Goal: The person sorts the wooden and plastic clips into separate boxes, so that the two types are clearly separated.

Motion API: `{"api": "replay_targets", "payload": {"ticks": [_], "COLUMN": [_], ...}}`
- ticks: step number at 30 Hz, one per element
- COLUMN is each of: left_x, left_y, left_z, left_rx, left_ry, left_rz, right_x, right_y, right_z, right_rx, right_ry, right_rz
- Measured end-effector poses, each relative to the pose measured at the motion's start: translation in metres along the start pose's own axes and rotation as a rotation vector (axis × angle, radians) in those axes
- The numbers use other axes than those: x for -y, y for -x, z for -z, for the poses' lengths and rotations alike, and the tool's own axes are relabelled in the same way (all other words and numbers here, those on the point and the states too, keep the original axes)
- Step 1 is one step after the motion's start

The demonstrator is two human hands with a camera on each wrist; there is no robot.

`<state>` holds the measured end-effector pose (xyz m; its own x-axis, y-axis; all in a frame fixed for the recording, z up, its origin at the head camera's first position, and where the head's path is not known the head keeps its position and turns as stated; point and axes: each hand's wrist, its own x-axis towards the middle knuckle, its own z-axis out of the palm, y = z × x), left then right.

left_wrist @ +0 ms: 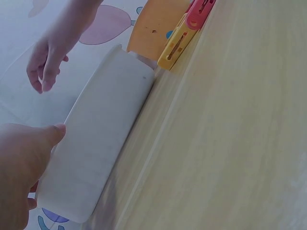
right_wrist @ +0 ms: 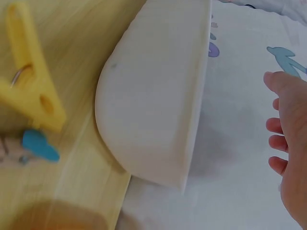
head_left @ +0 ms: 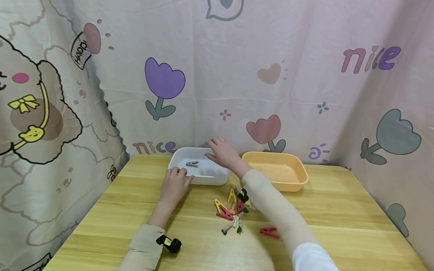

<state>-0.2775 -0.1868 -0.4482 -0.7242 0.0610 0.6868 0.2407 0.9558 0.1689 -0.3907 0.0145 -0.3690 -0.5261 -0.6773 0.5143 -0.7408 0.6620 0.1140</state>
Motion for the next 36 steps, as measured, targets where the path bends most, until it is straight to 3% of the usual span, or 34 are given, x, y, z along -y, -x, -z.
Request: {"api": "replay_targets", "payload": {"ticks": [7,15,23,36], "left_x": [0.001,0.002,0.001,0.0], "left_y": [0.001,0.001,-0.001,-0.001], "left_z": [0.0,0.001,0.002,0.001], "left_rx": [0.018,0.042,0.051,0.051], "left_ry": [0.001,-0.002,-0.007,-0.004], "left_rz": [0.014,0.022,0.022,0.014], "right_x": [-0.008,-0.019,-0.033,-0.05], "right_y": [0.012,0.028,0.049,0.089], "right_z": [0.011,0.024,0.042,0.054], "right_rx": [-0.047,-0.098,-0.089,-0.195], "right_ry": [-0.001,-0.019,-0.019,0.006], "right_rz": [0.039,0.022,0.002,-0.001]}}
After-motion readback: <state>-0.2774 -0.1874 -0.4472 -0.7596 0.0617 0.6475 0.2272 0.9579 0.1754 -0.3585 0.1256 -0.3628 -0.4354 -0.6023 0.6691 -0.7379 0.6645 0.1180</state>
